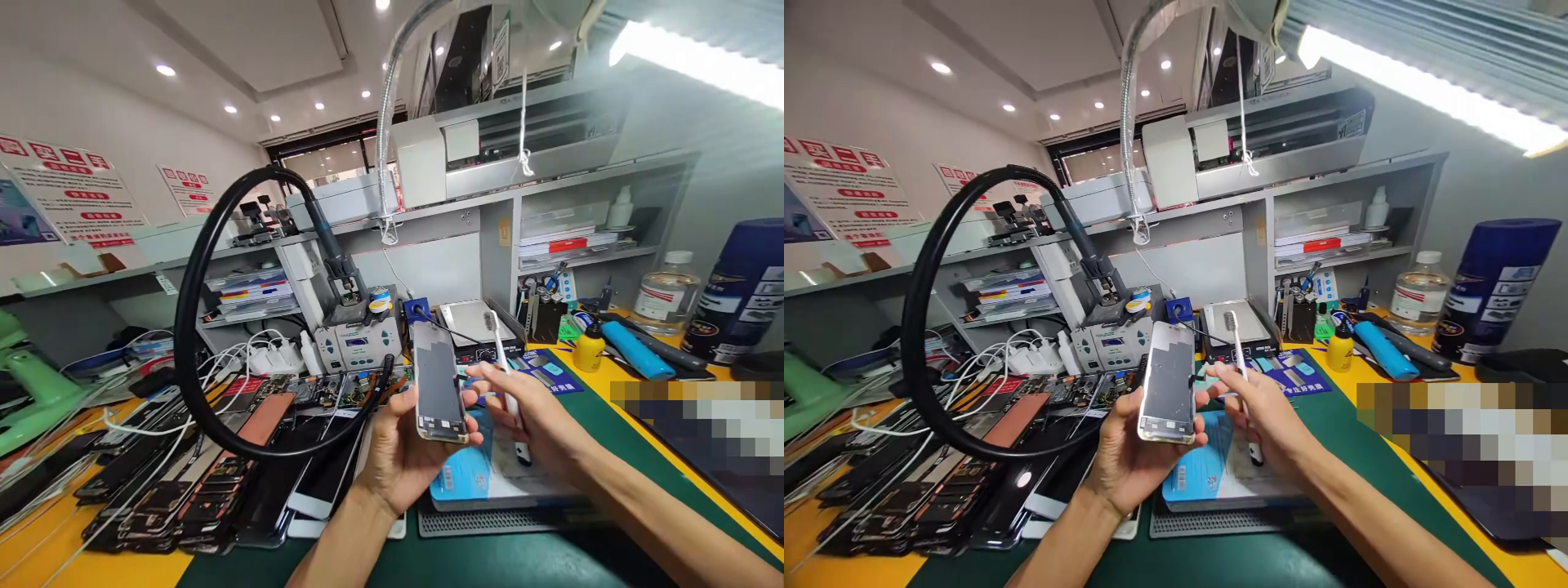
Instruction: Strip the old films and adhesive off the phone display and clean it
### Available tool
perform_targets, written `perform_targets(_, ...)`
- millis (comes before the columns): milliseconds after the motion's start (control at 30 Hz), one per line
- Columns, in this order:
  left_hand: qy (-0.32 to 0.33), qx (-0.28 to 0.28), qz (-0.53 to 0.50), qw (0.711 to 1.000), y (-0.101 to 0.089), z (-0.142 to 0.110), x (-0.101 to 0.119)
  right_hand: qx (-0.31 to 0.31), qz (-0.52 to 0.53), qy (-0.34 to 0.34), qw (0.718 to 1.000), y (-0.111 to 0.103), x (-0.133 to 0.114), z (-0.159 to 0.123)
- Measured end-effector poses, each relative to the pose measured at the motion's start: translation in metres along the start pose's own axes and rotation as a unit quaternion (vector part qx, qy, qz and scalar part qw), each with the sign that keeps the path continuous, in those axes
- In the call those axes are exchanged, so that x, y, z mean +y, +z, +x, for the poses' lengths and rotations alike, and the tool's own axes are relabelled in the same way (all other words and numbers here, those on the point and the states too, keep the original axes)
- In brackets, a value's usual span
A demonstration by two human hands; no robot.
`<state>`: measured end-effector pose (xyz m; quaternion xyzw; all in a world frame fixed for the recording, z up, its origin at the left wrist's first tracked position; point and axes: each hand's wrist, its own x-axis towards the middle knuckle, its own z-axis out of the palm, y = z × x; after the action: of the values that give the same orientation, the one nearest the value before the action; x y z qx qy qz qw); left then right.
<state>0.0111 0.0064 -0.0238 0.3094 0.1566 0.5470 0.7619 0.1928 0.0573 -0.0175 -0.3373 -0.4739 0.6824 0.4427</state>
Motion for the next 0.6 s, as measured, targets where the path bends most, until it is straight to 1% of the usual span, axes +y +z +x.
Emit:
perform_targets(67,0.033,0.009,-0.007,0.999,-0.001,-0.001,0.006,0.002,-0.011,-0.029,1.000,0.001,-0.004,-0.001)
perform_targets(100,0.052,0.015,-0.008,0.999,-0.001,-0.001,0.008,-0.008,-0.027,-0.045,0.999,0.002,-0.006,-0.002)
perform_targets(167,0.090,0.028,-0.005,0.996,0.000,-0.003,0.012,-0.027,-0.100,-0.083,0.991,0.006,-0.009,-0.006)
perform_targets(200,0.107,0.036,-0.001,0.994,0.002,-0.004,0.014,-0.026,-0.150,-0.107,0.982,0.009,-0.009,-0.008)
perform_targets(300,0.148,0.057,0.016,0.987,0.005,-0.006,0.016,-0.042,-0.286,-0.206,0.935,0.015,-0.004,-0.015)
perform_targets(333,0.162,0.062,0.025,0.985,0.006,-0.007,0.016,-0.069,-0.322,-0.234,0.915,0.015,0.000,-0.017)
perform_targets(367,0.174,0.068,0.037,0.982,0.006,-0.007,0.016,-0.081,-0.344,-0.263,0.898,0.015,0.005,-0.019)
perform_targets(433,0.197,0.087,0.069,0.974,0.005,-0.007,0.015,-0.083,-0.365,-0.316,0.872,0.012,0.016,-0.022)
perform_targets(533,0.232,0.133,0.118,0.956,0.003,-0.006,0.013,-0.066,-0.382,-0.367,0.846,0.006,0.030,-0.024)
perform_targets(600,0.267,0.164,0.141,0.939,0.003,-0.004,0.012,-0.046,-0.386,-0.376,0.841,0.004,0.035,-0.025)
